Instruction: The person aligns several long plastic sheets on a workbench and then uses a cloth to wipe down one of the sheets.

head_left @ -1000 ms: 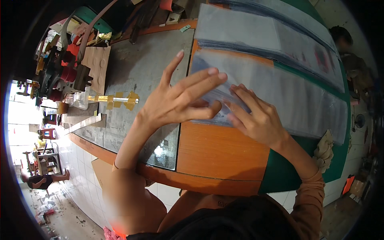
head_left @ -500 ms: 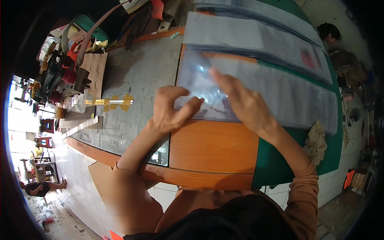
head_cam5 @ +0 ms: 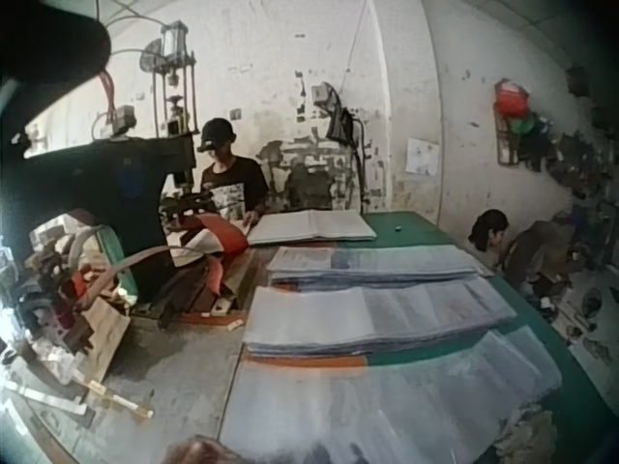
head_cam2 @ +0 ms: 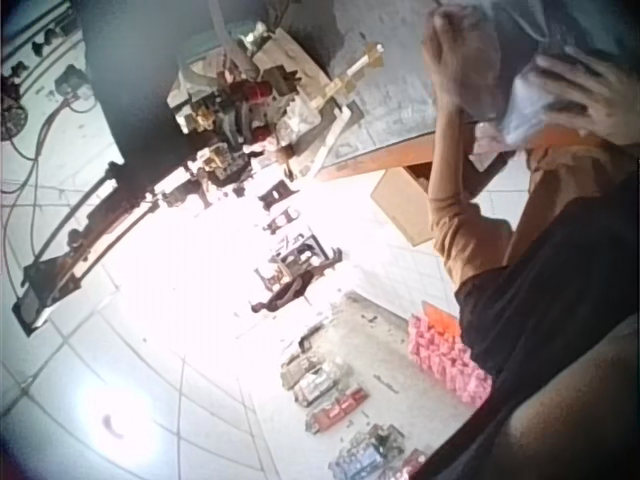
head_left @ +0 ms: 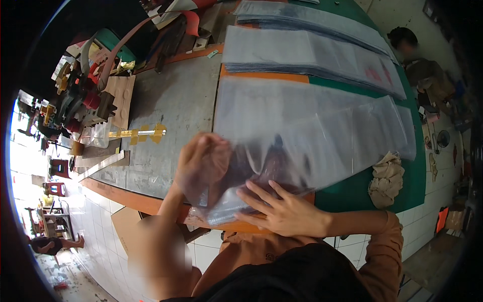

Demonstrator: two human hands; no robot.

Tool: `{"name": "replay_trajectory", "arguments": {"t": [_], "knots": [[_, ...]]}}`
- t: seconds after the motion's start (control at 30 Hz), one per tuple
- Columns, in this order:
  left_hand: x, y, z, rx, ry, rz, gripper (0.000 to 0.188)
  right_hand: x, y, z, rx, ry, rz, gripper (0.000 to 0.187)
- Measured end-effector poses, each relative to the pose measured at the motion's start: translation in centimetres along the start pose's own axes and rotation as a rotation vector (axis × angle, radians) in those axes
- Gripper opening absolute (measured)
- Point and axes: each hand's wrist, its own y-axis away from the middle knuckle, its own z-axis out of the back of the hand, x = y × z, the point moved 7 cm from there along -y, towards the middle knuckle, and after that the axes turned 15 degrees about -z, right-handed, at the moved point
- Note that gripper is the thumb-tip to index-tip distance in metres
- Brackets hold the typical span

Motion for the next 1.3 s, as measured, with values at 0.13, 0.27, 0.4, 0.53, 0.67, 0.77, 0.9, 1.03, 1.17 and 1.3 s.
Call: {"name": "replay_trajectory", "arguments": {"t": [0.13,0.27,0.4,0.53,0.67,0.77,0.9,1.03,1.17,1.3], "knots": [[1.4,6.9,4.1,-0.218,0.485,0.033,0.048,-6.5,3.8,4.5,0.082,-0.257,-0.235,0.057],[0.8,13.0,4.0,-0.31,0.338,0.011,0.048,-24.5,14.3,11.1,-0.326,-0.05,-1.039,0.046],[2.0,12.9,1.5,-0.404,0.18,0.084,0.047,-36.4,25.8,12.1,-0.333,-0.111,-1.442,0.047],[1.7,12.0,0.9,-0.447,-0.025,0.063,0.045,-34.6,22.0,10.9,-0.209,-0.456,-1.461,0.043],[1.0,11.0,0.9,-0.472,-0.058,-0.009,0.039,-36.8,22.6,10.5,-0.228,-0.38,-1.493,0.047],[0.5,10.8,1.0,-0.487,-0.14,-0.069,0.035,-36.5,22.1,10.0,-0.142,-0.562,-1.519,0.054],[-0.5,11.0,1.2,-0.447,-0.118,-0.182,0.031,-35.4,22.0,10.0,-0.047,-0.825,-1.474,0.055],[-2.8,10.5,1.8,-0.439,-0.184,-0.325,0.04,-30.8,21.5,13.6,-0.327,-0.862,-1.218,0.046],[-7.2,11.6,4.2,-0.566,-0.253,-0.634,0.033,-24.1,23.0,16.8,-0.863,-0.73,-1.173,0.043],[-6.3,12.6,5.9,-0.655,-0.196,-0.89,0.023,-16.4,25.2,13.0,-1.178,-0.734,-1.113,0.046]]}}
